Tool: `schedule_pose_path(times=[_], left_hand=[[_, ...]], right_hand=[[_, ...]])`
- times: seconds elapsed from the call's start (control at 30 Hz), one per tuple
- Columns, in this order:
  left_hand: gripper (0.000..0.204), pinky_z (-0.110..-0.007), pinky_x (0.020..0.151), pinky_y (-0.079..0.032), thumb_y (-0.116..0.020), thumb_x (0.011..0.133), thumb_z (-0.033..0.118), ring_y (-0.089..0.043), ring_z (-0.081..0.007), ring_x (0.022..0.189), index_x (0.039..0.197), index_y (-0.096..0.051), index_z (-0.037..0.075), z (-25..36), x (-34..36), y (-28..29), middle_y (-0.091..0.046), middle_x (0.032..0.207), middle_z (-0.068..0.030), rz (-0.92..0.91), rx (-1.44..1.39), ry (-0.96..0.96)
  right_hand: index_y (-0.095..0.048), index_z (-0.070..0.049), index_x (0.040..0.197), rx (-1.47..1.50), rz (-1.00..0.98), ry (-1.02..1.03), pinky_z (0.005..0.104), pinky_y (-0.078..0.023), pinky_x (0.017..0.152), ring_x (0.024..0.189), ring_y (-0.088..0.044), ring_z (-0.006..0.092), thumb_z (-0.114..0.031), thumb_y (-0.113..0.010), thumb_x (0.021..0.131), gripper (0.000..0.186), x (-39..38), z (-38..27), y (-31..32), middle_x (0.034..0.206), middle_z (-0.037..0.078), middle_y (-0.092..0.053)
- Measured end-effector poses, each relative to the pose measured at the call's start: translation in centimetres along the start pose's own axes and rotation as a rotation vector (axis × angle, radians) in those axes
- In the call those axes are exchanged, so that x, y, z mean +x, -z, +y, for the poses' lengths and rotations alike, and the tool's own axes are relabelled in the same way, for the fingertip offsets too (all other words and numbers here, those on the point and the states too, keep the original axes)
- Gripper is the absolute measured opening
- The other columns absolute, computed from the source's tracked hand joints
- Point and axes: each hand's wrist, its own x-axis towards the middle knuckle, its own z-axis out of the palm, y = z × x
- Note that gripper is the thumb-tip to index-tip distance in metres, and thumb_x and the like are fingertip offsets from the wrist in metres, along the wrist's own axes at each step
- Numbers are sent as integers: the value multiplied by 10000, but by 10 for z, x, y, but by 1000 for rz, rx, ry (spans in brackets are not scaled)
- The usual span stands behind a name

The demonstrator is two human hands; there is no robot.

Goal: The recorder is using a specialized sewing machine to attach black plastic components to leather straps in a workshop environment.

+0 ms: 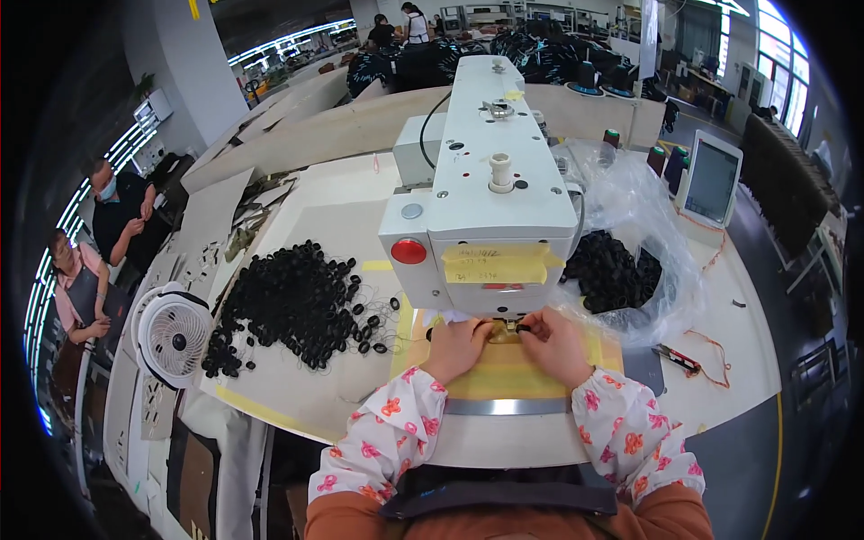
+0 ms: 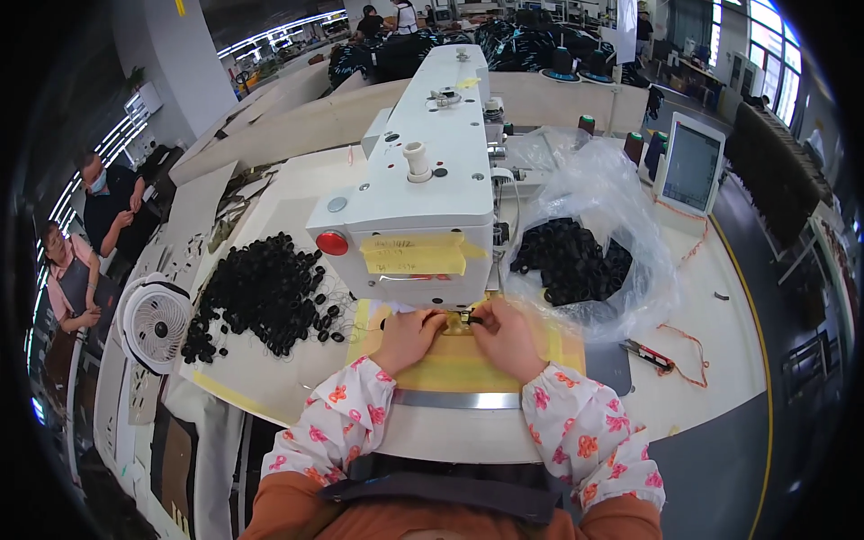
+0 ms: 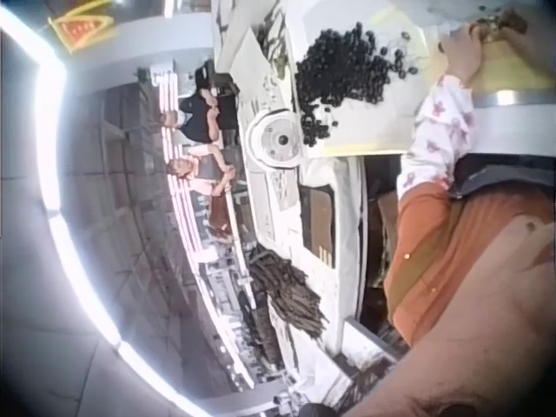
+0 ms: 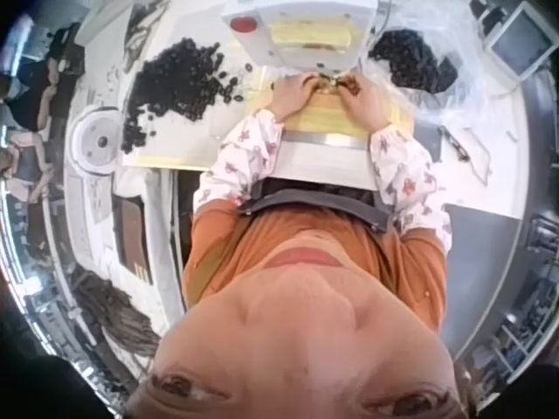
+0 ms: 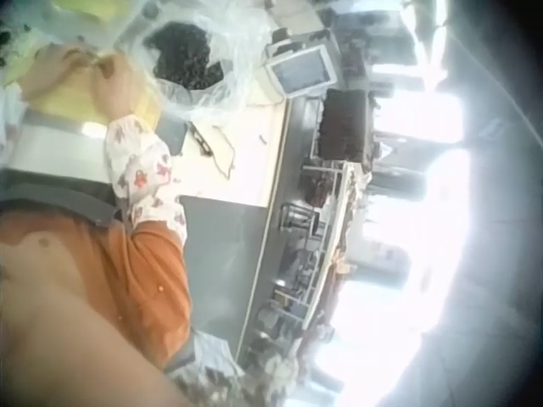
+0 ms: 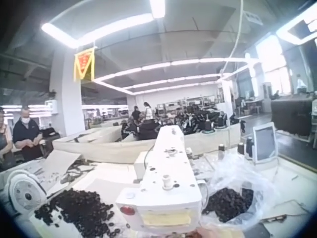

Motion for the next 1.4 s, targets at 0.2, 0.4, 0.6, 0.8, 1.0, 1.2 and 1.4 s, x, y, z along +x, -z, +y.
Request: schedule_pose_path(times=[0.2,0.4,0.6,0.8,1.0,1.2,1.4], left_hand=[[196,-411,522,-449,-526,838,237,-573,-331,588,874,-606,61,-14,9,-4,-596,640,-121,172,22,-208],[347,-366,493,-445,-604,760,410,-568,-285,547,831,-632,72,1,8,19,-572,571,-89,-82,83,41],[363,-366,565,-455,-607,751,422,-579,-275,591,870,-637,80,14,11,8,-593,619,-71,-101,217,83],[242,-388,587,-450,-546,814,283,-569,-324,626,825,-614,51,13,10,0,-600,688,-127,-25,-9,-62],[206,-375,597,-448,-534,840,207,-569,-343,682,836,-571,4,14,12,4,-603,743,-159,-46,-160,-32],[157,-283,553,-426,-563,829,146,-558,-162,587,835,-596,-7,20,3,5,-593,648,-98,72,-500,17],[253,-313,530,-432,-631,756,281,-583,-215,592,796,-604,33,35,2,16,-593,651,-89,-183,-290,80]], right_hand=[[-527,16,885,42,74,41,196,-441,606,674,-525,69,22,-597,743,159,11,2,-4,769,27,-562],[-532,16,894,53,88,13,206,-445,603,664,-524,82,24,-611,729,184,13,2,-1,760,33,-564],[-539,15,884,53,88,73,222,-446,574,620,-520,100,20,-618,716,185,8,10,-5,728,47,-560],[-543,13,875,68,78,79,228,-446,567,614,-523,110,15,-622,714,179,8,14,-7,727,54,-561],[-541,14,876,-2,80,99,231,-449,569,612,-532,123,13,-619,714,180,11,9,-4,729,68,-563],[-508,-7,937,-232,54,344,330,-466,572,651,-563,255,25,-584,704,247,3,-5,-4,771,123,-557],[-491,-23,1009,-464,-25,574,387,-459,582,715,-557,316,4,-565,691,327,-5,-5,-8,820,140,-542]])
